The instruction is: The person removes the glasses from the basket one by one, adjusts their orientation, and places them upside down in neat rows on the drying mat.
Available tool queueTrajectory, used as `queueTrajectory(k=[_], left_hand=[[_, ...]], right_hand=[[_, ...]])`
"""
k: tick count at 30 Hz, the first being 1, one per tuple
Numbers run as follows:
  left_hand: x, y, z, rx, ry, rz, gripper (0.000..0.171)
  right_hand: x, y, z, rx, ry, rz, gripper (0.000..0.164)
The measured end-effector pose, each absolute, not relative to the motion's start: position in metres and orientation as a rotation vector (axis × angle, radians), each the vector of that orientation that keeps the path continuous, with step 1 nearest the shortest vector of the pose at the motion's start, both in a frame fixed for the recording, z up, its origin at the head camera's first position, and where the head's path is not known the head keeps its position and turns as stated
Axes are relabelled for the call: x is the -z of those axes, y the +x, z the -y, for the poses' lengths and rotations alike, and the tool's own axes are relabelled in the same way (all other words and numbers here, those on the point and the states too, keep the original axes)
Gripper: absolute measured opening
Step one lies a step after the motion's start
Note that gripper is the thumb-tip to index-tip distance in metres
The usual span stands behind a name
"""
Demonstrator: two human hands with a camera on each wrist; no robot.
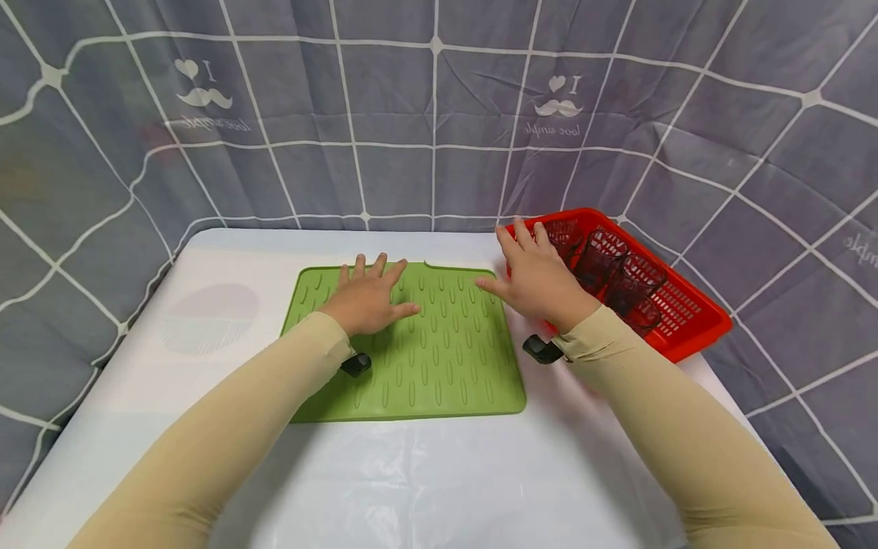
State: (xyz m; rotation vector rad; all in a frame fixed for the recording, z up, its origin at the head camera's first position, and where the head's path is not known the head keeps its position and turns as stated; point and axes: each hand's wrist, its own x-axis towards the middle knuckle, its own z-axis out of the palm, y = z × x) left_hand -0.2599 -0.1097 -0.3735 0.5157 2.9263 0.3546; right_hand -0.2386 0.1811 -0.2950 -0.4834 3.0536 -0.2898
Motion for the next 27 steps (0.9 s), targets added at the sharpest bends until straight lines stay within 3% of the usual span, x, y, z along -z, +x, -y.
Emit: queueTrajectory(k=[15, 27], left_hand=[[0.385, -0.261, 0.106, -0.463, 0.586, -2.878, 0.095], [0.394, -0.261, 0.107, -0.555, 0.574, -2.823, 0.094]], right_hand=[[0.261, -0.210, -0.269, 0.350, -0.316, -3.030, 0.098], [0.275, -0.198, -0.349, 0.460, -0.357, -3.029, 0.093]])
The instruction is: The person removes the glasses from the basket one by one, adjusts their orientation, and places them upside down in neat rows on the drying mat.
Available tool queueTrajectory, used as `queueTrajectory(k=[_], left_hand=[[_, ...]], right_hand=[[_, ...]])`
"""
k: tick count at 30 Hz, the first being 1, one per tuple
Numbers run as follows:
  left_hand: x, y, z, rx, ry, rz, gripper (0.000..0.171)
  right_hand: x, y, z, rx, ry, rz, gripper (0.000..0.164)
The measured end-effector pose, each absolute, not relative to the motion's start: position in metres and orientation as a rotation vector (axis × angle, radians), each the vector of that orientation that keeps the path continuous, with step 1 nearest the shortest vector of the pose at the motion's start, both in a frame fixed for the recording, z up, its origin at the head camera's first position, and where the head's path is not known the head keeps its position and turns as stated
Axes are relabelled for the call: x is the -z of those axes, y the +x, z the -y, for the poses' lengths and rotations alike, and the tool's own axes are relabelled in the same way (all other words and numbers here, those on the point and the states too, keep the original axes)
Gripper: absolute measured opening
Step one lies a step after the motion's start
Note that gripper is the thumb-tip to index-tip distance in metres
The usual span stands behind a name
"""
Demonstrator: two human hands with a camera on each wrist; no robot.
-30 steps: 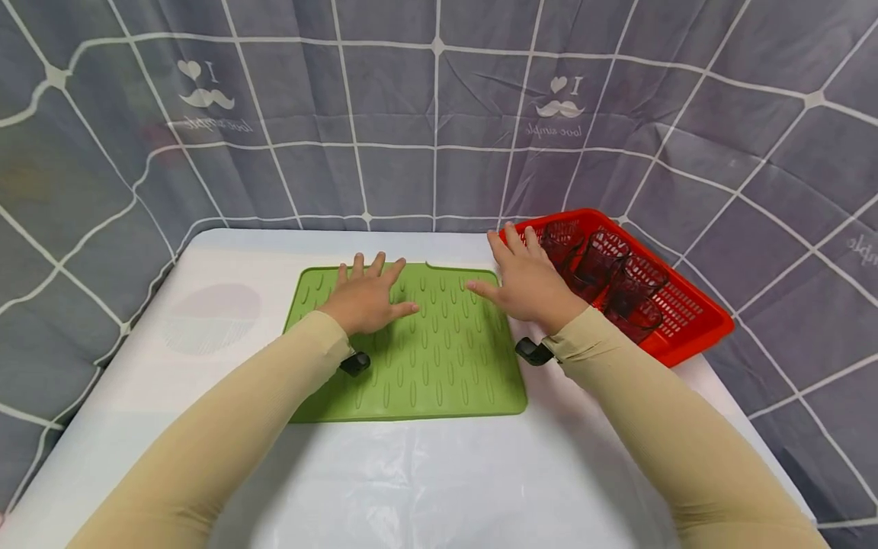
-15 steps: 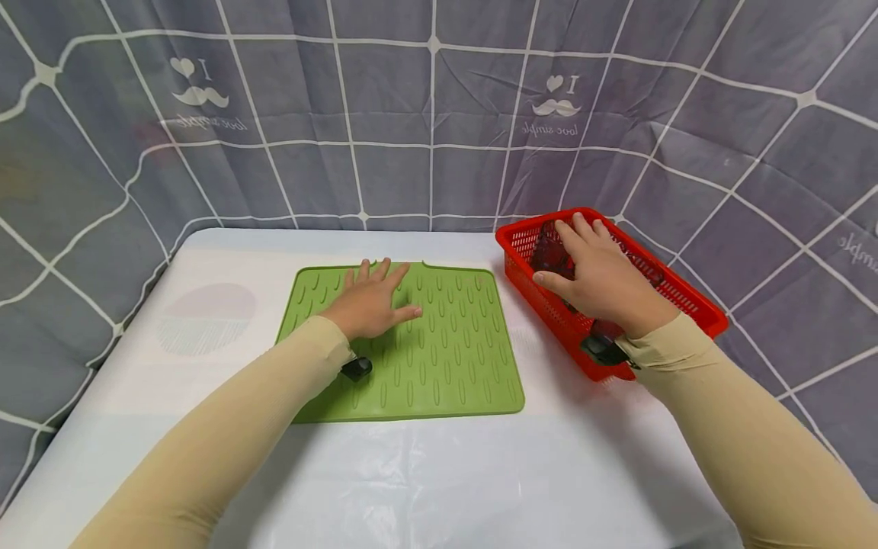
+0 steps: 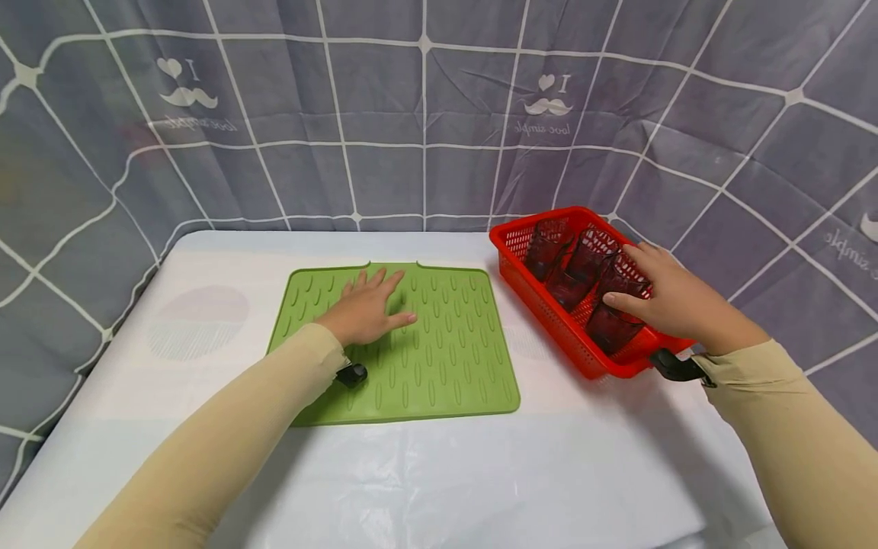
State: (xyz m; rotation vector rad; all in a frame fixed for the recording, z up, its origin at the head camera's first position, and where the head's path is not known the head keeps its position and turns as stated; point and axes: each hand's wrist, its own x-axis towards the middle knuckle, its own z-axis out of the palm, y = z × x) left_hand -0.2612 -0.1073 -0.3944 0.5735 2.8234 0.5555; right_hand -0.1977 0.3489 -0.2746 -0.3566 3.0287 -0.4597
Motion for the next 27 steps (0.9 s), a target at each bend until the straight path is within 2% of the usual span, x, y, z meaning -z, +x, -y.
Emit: queueTrajectory(k=[10, 27], left_hand=[[0.397, -0.260, 0.105, -0.557, 0.568, -2.830, 0.094], [0.400, -0.257, 0.094, -0.565, 0.592, -2.806, 0.093]], right_hand=[[0.293, -0.193, -0.375, 0.451, -0.254, -2.945, 0.107], [0.322, -0.196, -0.390, 0.538, -0.303, -2.953, 0.104]])
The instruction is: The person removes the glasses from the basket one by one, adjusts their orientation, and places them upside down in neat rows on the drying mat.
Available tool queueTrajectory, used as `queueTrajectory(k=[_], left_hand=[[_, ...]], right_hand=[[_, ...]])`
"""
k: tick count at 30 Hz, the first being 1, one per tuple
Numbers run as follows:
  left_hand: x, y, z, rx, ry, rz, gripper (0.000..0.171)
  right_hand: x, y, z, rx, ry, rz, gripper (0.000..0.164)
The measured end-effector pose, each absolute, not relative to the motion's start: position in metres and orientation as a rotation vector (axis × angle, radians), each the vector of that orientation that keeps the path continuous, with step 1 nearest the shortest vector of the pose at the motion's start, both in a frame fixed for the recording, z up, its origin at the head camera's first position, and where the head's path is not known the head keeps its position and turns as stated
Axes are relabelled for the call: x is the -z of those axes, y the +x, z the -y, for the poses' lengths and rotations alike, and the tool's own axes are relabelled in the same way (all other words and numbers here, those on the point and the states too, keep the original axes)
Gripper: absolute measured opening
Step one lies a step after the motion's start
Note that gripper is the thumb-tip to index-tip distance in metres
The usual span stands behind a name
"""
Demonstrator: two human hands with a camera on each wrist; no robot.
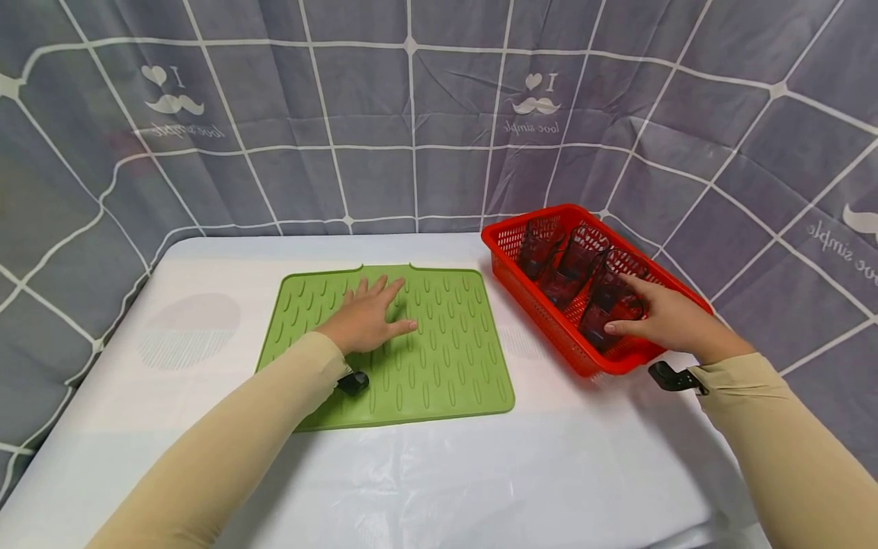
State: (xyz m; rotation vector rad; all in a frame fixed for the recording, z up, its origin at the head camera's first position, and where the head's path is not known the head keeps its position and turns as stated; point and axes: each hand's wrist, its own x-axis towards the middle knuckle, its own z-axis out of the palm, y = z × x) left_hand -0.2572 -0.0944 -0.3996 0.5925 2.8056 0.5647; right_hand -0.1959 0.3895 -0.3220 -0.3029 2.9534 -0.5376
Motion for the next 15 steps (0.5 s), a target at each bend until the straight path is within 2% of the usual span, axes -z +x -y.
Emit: queueTrajectory(k=[8, 15], left_hand=[[0.413, -0.260, 0.102, -0.580, 0.530, -2.706, 0.094], [0.415, -0.261, 0.105, -0.568, 0.509, -2.655, 0.094]], right_hand=[[0.327, -0.195, -0.387, 0.565, -0.280, -2.945, 0.104], [0.331, -0.198, -0.389, 0.644, -0.290, -2.930, 0.094]])
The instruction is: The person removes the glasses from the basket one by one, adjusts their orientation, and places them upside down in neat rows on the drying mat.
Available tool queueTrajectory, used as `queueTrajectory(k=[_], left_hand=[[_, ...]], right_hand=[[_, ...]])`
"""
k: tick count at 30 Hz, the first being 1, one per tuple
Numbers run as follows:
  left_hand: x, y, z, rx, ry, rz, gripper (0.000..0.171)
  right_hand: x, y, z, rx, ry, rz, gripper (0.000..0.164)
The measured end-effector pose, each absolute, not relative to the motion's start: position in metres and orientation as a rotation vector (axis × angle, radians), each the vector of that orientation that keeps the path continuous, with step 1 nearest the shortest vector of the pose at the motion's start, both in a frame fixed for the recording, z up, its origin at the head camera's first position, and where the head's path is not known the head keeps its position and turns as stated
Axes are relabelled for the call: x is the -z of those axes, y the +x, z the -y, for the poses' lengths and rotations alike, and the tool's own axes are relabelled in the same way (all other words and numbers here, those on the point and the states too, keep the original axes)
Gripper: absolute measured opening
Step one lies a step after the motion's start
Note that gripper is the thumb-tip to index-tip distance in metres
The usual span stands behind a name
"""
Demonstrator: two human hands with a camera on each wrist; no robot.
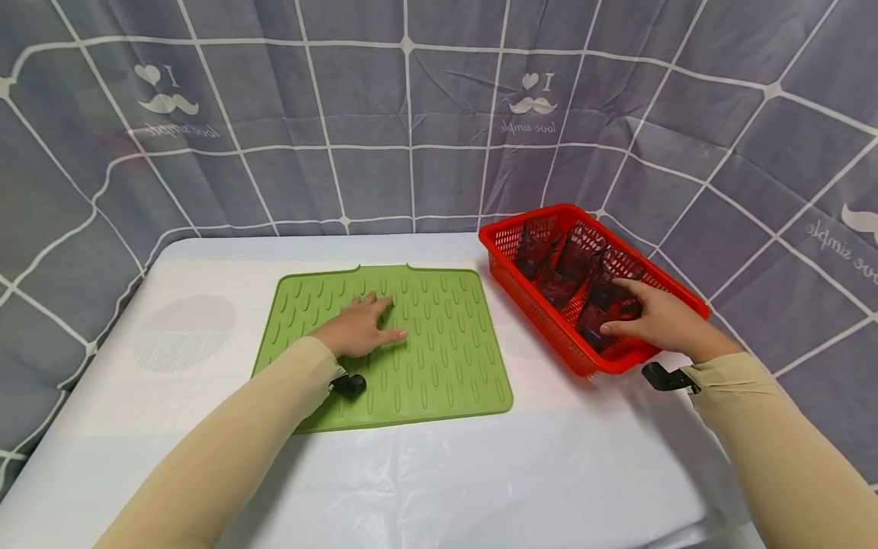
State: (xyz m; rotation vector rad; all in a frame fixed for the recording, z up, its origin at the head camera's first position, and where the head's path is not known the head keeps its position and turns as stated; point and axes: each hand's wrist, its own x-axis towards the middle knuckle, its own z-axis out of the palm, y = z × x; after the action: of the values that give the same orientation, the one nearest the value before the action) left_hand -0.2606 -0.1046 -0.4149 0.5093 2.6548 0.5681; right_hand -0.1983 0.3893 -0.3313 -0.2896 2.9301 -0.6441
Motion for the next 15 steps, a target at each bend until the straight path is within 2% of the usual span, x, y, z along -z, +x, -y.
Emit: queueTrajectory(k=[15], left_hand=[[0.4213, -0.2597, 0.1063, -0.526, 0.535, -2.664, 0.088]], right_hand=[[0.3399, -0.1987, -0.3943, 0.771, -0.241, -2.913, 0.087]])
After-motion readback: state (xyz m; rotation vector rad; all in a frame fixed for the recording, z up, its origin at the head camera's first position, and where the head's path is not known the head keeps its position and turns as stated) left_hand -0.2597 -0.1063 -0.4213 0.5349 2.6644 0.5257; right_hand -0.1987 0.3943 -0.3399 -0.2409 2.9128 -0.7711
